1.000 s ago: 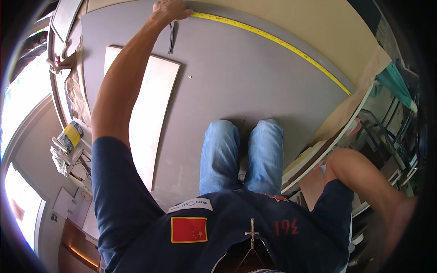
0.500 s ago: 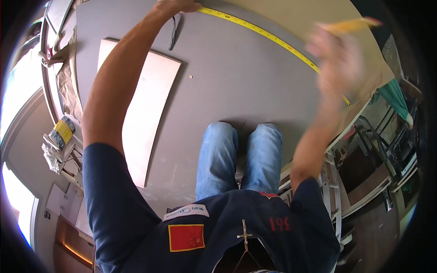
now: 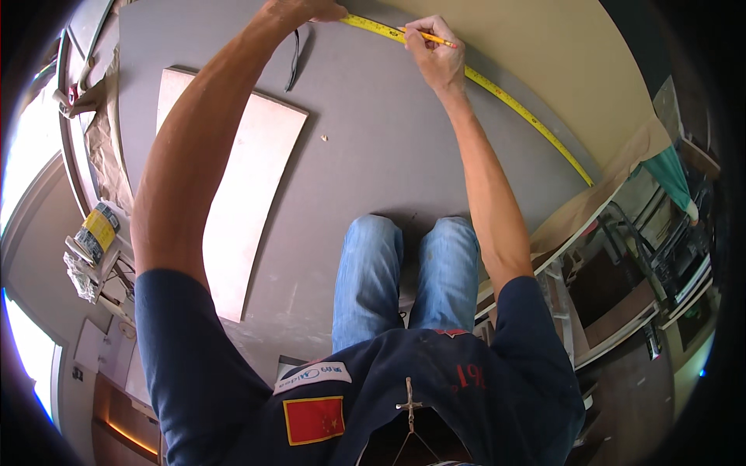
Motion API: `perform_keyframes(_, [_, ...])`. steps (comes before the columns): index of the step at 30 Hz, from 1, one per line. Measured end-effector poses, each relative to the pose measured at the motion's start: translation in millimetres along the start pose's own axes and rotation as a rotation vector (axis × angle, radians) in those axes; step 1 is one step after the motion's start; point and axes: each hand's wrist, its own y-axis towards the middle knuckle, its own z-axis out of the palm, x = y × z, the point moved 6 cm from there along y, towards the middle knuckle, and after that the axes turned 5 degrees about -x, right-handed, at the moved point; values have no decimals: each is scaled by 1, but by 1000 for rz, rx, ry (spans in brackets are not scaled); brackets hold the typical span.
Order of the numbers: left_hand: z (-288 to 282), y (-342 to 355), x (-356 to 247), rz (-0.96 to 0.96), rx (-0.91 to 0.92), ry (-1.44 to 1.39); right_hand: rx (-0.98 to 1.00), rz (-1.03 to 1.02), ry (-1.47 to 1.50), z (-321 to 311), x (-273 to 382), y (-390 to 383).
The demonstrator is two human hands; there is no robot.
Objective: The person measures a large sheet of flooring material with a tape measure and marks it with a pencil. They then use a utility knife to cut the sheet along the marked line. Finally, they position the cut piece onto the floor to check the fit.
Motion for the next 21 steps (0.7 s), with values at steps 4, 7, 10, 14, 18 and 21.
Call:
perform_keyframes(4, [1,2,-1,20,2,6,-32,-70,-111,1,2,-2])
perform_keyframes(7, [2,3,-1,25,-26,11,-35,-59,-127,2,-5,-1])
perform_keyframes(10, [1,3,-2,14,27,4,-36,-26,-93,3,-7,0])
perform_keyframes(14, [-1,1,-2,6,21,-7,-17,18,-98,4,-3,0])
perform_keyframes(18, [2,4,-3,9,27,12,-25,20,-100,4,-4,1])
perform_keyframes(21, [2,6,-2,14,19,23,-13,32,-116,4,-5,1])
